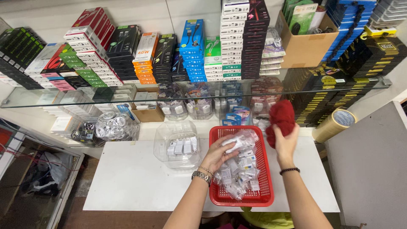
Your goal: The person wipes small plastic-wrapped electronic accessories with a red cloth, picking items one at a time from a red basket and placing them into a clear plastic container. They occasionally rearrange items in the basket and continue wiping more pieces from the pile.
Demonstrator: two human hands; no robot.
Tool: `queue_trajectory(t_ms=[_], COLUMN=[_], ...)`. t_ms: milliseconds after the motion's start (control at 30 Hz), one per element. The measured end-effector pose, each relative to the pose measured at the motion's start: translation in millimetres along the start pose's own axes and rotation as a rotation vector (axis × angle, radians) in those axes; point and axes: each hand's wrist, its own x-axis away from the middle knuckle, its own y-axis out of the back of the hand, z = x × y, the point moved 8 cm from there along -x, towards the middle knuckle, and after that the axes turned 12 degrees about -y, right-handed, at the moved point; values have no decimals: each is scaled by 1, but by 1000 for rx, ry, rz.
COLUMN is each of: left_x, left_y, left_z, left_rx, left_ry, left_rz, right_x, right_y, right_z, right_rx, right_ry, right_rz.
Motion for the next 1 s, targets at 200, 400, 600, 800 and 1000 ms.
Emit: queue_trajectory(t_ms=[200,400,600,800,1000], left_x=[-3,-7,6,22,38], left_y=[9,-5,-14,3,43], left_z=[-8,12,8,-27,-81], left_rx=[3,110,132,124,-96], left_ry=[-80,-54,-114,-365,-426], left_rz=[-42,-6,86,-151,-392], right_x=[29,29,39,119,131], right_y=[37,-62,-101,-155,-211], right_z=[-59,0,30,-26,-14], right_rx=[946,210,-12,-419,-99], right_ry=[-143,-347,-391,-615,-490], right_rz=[73,499,602,545,730])
